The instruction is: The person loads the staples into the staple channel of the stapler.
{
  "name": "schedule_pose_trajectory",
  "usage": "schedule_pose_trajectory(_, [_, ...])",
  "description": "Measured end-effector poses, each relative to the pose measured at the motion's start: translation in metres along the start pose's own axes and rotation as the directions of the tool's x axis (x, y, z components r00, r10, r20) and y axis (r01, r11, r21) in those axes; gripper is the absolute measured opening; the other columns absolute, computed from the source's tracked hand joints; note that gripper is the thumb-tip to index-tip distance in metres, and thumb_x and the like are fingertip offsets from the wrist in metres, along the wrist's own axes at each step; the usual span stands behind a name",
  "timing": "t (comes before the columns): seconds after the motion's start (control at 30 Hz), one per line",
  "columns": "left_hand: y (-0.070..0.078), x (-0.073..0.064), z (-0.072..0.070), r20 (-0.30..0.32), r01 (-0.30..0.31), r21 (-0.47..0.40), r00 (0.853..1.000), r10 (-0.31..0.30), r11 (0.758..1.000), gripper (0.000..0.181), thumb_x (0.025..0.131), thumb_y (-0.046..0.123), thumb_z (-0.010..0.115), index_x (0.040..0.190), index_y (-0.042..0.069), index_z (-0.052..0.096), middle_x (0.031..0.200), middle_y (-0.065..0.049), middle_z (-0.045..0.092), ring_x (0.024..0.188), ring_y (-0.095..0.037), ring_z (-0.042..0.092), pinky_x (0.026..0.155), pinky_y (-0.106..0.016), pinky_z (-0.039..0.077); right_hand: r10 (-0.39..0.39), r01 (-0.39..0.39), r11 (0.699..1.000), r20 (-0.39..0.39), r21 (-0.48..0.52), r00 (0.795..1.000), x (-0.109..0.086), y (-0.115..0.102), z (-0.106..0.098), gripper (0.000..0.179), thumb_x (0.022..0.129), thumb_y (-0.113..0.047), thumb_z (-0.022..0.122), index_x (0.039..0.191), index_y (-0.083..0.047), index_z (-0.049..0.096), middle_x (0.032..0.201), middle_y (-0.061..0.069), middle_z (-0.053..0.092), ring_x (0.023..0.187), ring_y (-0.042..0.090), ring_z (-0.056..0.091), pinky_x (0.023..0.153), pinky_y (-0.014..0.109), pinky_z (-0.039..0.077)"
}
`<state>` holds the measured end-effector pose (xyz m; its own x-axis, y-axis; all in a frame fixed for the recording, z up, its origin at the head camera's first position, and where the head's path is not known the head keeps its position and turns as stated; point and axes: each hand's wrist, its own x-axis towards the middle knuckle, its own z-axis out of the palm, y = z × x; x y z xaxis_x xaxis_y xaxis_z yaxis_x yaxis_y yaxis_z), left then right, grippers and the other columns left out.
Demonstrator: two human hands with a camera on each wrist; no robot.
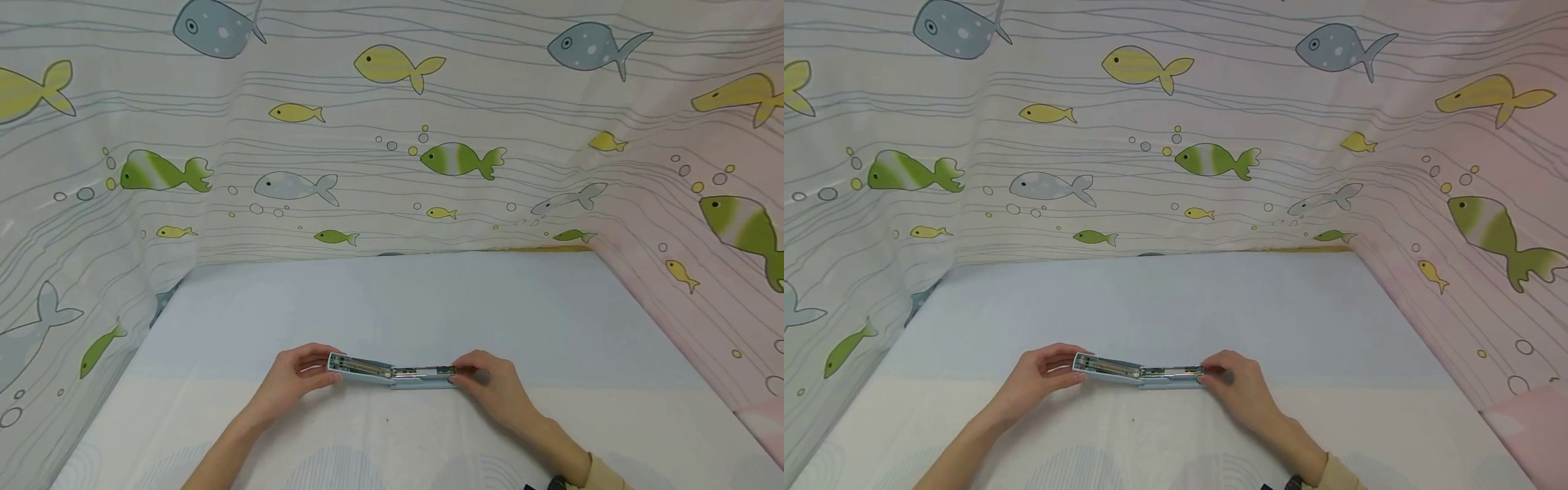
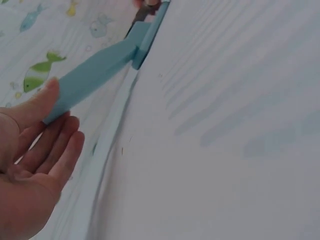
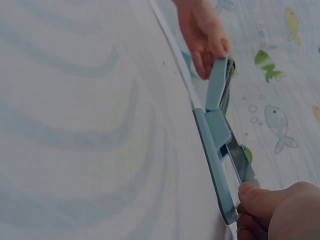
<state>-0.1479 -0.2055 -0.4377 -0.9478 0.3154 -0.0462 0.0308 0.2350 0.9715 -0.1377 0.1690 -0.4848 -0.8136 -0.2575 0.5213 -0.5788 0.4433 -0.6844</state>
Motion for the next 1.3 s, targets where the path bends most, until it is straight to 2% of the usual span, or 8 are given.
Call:
schedule_pose_trajectory(0.2, [0.0,0.002,0.005,-0.042,-0.015,-0.03,0.999,0.014,0.999,0.046,0.083,0.014,0.081,0.123,0.001,0.064,0.123,-0.017,0.067,0.109,-0.012,0.068,0.093,-0.024,0.058,-0.016,0.016,1.0,-0.014,-0.003,1.0,0.002,-0.01,-0.001,0.027,0.074,0.004,0.083,0.096,-0.006,0.073,0.089,0.004,0.073,0.077,0.016,0.065,0.068,0.023,0.057])
schedule_pose_trajectory(0.47, [-0.001,0.001,0.011,-0.077,-0.061,-0.047,0.995,0.057,0.997,0.042,0.084,0.015,0.08,0.122,0.005,0.066,0.121,-0.012,0.069,0.11,-0.012,0.067,0.092,-0.026,0.059,0.011,-0.011,1.0,0.011,0.003,1.0,0.0,-0.002,-0.002,0.024,0.079,-0.009,0.083,0.1,-0.014,0.074,0.095,-0.004,0.073,0.081,0.011,0.066,0.071,0.023,0.057])
schedule_pose_trajectory(0.7, [0.002,0.001,0.017,-0.081,-0.132,-0.051,0.989,0.127,0.99,0.041,0.085,0.013,0.079,0.123,0.005,0.065,0.127,-0.014,0.067,0.117,-0.01,0.064,0.097,-0.026,0.056,-0.006,0.006,1.0,0.011,0.006,1.0,0.001,-0.001,-0.002,0.023,0.08,-0.01,0.083,0.101,-0.014,0.073,0.094,-0.004,0.073,0.08,0.01,0.065,0.071,0.022,0.057])
schedule_pose_trajectory(0.83, [0.006,0.002,0.021,-0.08,-0.16,-0.063,0.985,0.154,0.985,0.04,0.086,0.012,0.078,0.123,0.006,0.065,0.127,-0.014,0.067,0.117,-0.01,0.065,0.096,-0.027,0.057,-0.005,0.005,1.0,0.007,0.002,1.0,0.002,-0.002,-0.002,0.022,0.08,-0.01,0.083,0.1,-0.015,0.074,0.094,-0.005,0.073,0.08,0.01,0.065,0.071,0.021,0.056])
schedule_pose_trajectory(1.1, [0.009,0.003,0.028,-0.101,-0.203,0.009,0.974,0.203,0.979,0.04,0.087,0.012,0.077,0.124,0.007,0.064,0.127,-0.015,0.067,0.112,-0.01,0.068,0.092,-0.024,0.058,0.0,0.0,1.0,0.008,0.015,1.0,0.002,0.0,-0.001,0.021,0.08,-0.009,0.083,0.099,-0.014,0.074,0.093,-0.005,0.073,0.079,0.01,0.065,0.071,0.018,0.056])
schedule_pose_trajectory(1.3, [0.015,0.004,0.032,-0.108,-0.204,0.009,0.973,0.204,0.979,0.041,0.087,0.012,0.077,0.125,0.005,0.063,0.126,-0.015,0.067,0.111,-0.011,0.068,0.092,-0.024,0.058,0.011,-0.011,1.0,0.009,0.014,1.0,0.002,0.001,-0.001,0.021,0.08,-0.008,0.083,0.098,-0.014,0.074,0.093,-0.006,0.073,0.08,0.009,0.065,0.071,0.018,0.056])
